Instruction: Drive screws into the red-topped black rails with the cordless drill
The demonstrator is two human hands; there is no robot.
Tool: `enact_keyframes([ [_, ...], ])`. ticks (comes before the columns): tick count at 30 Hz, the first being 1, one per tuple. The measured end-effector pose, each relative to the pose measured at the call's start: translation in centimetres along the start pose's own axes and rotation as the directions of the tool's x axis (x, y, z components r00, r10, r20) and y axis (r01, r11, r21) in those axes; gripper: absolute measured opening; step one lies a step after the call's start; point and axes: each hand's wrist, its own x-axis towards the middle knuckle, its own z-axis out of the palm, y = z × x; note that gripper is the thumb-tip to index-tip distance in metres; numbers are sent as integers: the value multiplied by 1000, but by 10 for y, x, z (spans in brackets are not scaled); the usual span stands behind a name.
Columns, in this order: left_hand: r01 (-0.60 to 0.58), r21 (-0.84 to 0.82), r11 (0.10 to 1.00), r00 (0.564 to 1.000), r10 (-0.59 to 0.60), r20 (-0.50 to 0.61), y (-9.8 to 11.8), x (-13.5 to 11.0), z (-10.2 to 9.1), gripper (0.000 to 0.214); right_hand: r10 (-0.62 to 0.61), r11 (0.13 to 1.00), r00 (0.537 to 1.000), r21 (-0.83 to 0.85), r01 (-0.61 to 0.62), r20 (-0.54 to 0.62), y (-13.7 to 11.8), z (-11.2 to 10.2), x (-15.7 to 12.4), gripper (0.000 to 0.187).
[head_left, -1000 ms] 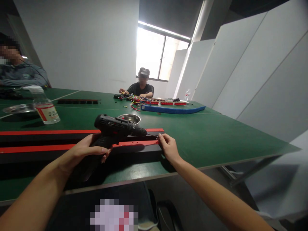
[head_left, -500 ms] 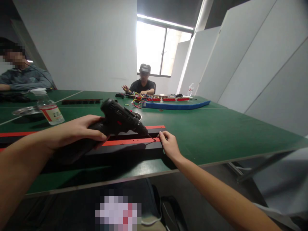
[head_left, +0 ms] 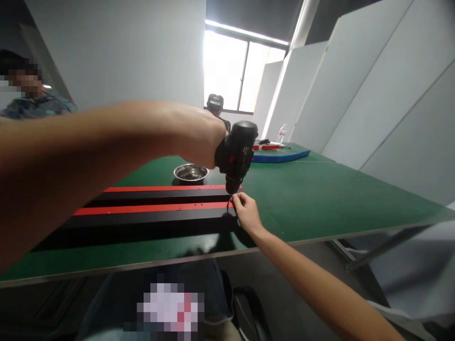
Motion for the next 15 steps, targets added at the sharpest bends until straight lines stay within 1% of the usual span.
enact_keyframes([
  [2,30,134,990,1000,-30,-3,18,2,0,52,2,1000,1000,4,-1,-3,1,1,0,37],
  [4,32,189,981,999,-26,-38,25,3,2,54,6,1000,1000,11,-6,-2,2,2,0,36],
  [6,6,186,982,999,4,-54,23,5,6,55,10,1000,1000,17,-10,4,2,3,0,37],
  [9,-7,175,985,997,19,-71,12,10,14,52,14,1000,1000,13,-14,13,2,3,0,37],
  [12,18,183,983,993,4,-121,5,15,22,49,15,1000,1000,-4,-15,14,2,3,0,37],
  [15,45,185,982,993,-24,-115,3,19,26,51,14,1000,1000,-10,-14,16,3,2,1,37],
])
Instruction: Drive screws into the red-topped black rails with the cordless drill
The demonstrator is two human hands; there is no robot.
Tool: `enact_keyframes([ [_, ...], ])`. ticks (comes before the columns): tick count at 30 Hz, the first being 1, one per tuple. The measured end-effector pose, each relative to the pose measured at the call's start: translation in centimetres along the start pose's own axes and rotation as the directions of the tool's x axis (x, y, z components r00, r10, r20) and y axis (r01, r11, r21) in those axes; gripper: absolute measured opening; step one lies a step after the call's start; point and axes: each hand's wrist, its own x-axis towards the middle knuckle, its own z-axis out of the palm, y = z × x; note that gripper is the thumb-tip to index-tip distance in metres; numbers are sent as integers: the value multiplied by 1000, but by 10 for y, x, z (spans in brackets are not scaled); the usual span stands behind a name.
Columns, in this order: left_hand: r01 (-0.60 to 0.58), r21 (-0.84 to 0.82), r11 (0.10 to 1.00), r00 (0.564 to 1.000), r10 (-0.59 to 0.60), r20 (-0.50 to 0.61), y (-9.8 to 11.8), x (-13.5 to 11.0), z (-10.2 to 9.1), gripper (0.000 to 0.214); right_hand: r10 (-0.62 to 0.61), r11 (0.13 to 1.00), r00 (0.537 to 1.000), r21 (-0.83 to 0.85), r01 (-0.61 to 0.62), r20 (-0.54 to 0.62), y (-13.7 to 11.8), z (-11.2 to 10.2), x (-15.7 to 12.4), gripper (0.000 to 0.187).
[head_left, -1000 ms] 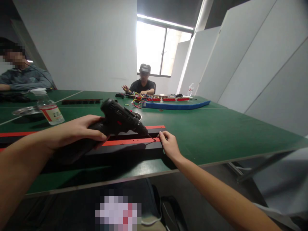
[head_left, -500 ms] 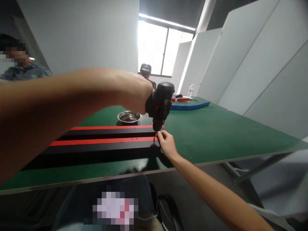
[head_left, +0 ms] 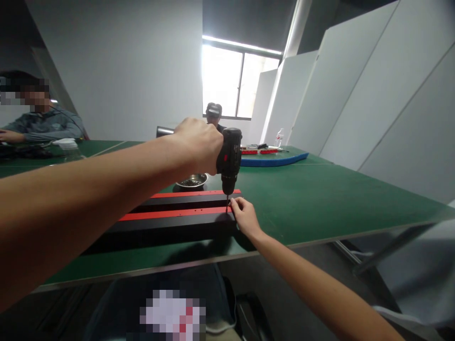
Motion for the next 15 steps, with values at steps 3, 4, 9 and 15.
enact_keyframes([
  [3,8,9,1000,1000,-9,22,0,2,0,55,-3,1000,1000,7,3,9,1,0,1,37],
  [4,5,14,1000,1000,-6,21,0,3,0,55,-4,1000,1000,8,4,9,1,0,1,37],
  [9,-19,24,1000,1000,20,-20,0,-1,-4,55,-5,1000,1000,3,5,5,1,0,1,37],
  [15,-54,-7,999,998,53,-33,2,-4,-6,49,-8,1000,1000,23,8,6,1,1,1,38],
])
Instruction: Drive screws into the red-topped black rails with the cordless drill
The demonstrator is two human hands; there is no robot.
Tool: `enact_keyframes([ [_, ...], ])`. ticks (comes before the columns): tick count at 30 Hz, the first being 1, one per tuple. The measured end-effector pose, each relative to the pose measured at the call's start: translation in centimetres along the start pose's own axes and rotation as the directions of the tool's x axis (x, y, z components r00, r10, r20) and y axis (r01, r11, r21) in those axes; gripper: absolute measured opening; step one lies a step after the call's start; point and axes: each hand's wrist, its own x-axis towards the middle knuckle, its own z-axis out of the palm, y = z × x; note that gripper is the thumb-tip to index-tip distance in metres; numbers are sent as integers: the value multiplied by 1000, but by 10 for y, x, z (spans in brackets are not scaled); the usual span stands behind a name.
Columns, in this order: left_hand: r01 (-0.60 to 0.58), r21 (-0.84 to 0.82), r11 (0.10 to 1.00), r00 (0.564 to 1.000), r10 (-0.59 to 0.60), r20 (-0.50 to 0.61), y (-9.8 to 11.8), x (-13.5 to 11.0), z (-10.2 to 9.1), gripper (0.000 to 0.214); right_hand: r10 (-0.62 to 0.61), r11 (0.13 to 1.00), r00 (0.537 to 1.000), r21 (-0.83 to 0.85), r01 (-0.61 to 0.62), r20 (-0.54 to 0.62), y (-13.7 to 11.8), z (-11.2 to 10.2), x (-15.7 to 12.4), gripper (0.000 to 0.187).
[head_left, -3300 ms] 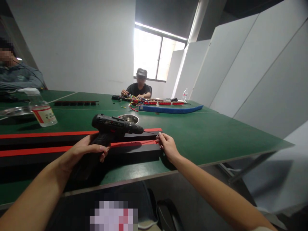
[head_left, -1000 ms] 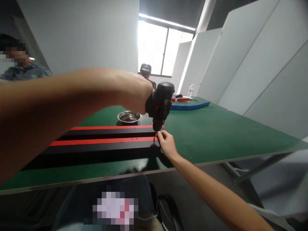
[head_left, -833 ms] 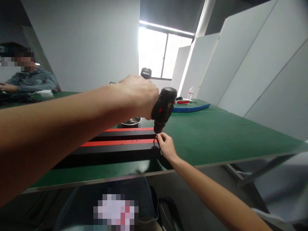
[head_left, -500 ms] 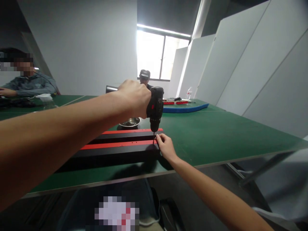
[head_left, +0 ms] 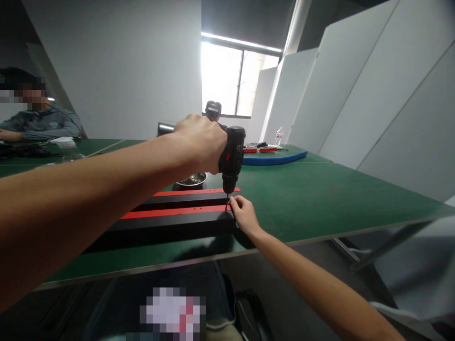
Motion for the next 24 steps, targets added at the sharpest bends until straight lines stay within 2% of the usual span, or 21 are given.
enact_keyframes([
  [10,0,27,1000,1000,0,14,0,-2,-2,52,-4,1000,1000,-9,4,4,0,0,0,37],
  [24,17,-28,999,1000,-16,25,1,-2,-2,50,-1,1000,1000,-1,1,-1,0,0,0,37],
])
